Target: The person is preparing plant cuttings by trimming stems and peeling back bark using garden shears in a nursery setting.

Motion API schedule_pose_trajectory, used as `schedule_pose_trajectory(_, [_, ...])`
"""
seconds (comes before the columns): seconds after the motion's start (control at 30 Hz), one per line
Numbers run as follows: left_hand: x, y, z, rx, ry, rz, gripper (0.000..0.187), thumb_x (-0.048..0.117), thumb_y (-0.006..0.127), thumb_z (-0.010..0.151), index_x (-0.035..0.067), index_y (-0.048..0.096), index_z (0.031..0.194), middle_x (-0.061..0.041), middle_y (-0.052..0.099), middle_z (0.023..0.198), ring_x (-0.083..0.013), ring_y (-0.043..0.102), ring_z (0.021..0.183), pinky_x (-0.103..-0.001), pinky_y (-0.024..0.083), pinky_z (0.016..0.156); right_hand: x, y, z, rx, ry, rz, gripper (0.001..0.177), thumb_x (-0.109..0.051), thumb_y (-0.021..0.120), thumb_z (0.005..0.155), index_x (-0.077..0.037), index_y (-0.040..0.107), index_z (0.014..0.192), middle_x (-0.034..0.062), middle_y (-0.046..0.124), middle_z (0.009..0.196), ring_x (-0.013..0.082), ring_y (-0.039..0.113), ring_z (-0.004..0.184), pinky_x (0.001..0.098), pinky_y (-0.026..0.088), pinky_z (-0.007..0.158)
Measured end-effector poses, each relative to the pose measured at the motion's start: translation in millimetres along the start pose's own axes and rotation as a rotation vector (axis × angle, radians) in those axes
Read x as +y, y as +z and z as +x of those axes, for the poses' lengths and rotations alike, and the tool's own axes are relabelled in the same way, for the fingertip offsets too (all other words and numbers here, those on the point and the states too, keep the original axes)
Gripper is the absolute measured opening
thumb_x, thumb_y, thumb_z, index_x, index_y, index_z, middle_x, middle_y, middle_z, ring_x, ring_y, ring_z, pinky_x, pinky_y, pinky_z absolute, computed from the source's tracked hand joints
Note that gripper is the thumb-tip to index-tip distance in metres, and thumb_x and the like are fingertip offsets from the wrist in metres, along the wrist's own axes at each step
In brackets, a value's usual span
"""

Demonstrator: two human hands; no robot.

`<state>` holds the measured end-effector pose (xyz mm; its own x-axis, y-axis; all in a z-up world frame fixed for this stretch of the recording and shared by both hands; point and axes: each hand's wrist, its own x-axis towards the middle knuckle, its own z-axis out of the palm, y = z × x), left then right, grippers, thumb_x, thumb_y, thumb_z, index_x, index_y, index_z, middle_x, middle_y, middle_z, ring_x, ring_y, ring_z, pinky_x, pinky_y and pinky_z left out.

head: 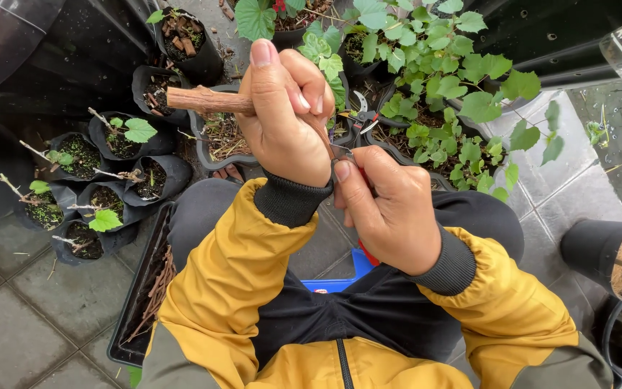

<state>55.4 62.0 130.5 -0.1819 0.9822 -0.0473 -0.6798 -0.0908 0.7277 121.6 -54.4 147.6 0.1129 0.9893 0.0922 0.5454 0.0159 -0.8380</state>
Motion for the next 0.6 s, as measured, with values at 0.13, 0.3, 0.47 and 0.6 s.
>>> schedule_pose_trajectory(0.13, [-2.6, 0.4, 2.1, 0.035, -0.007, -0.018, 0.05, 0.042, 0.053, 0.107, 0.017, 0.037, 0.067, -0.006, 0.038, 0.058, -0.0167, 0.029, 0.045, -0.031, 0.025, 0.041, 9.4, 7.9, -2.6, 0.046, 0.006, -0.027, 0.028, -0.014, 0.056, 0.12, -0.006, 0.061, 0.094, -0.0003, 0.073, 0.067, 0.0111, 0.067, 0.051, 0.0277, 0.052, 0.056])
schedule_pose_trajectory(0.3, [-1.4, -1.7, 2.5, 0.029, -0.064, -0.007, 0.051, 0.042, 0.052, 0.107, 0.017, 0.037, 0.065, -0.005, 0.037, 0.057, -0.0165, 0.031, 0.046, -0.031, 0.025, 0.042, 10.1, 5.4, -3.6, 0.027, -0.028, -0.062, 0.031, -0.014, 0.055, 0.121, -0.008, 0.06, 0.091, -0.0022, 0.069, 0.066, 0.0102, 0.066, 0.051, 0.0265, 0.051, 0.054])
schedule_pose_trajectory(0.47, [0.8, -2.8, 3.3, 0.024, -0.111, 0.032, 0.053, 0.042, 0.052, 0.106, 0.016, 0.035, 0.063, -0.004, 0.04, 0.056, -0.0174, 0.032, 0.044, -0.032, 0.026, 0.043, 14.8, 3.4, -5.7, 0.028, -0.045, -0.135, 0.027, -0.012, 0.057, 0.12, -0.009, 0.061, 0.094, -0.0029, 0.066, 0.065, 0.012, 0.064, 0.05, 0.0287, 0.048, 0.055])
schedule_pose_trajectory(0.6, [-0.4, -3.2, 4.5, 0.022, -0.132, 0.042, 0.053, 0.041, 0.053, 0.106, 0.016, 0.035, 0.063, -0.004, 0.04, 0.056, -0.0175, 0.032, 0.044, -0.032, 0.026, 0.043, 19.2, 3.4, -6.0, 0.047, -0.088, -0.188, 0.022, -0.011, 0.06, 0.12, -0.007, 0.063, 0.097, 0.0002, 0.066, 0.072, 0.0198, 0.056, 0.055, 0.0348, 0.047, 0.058])
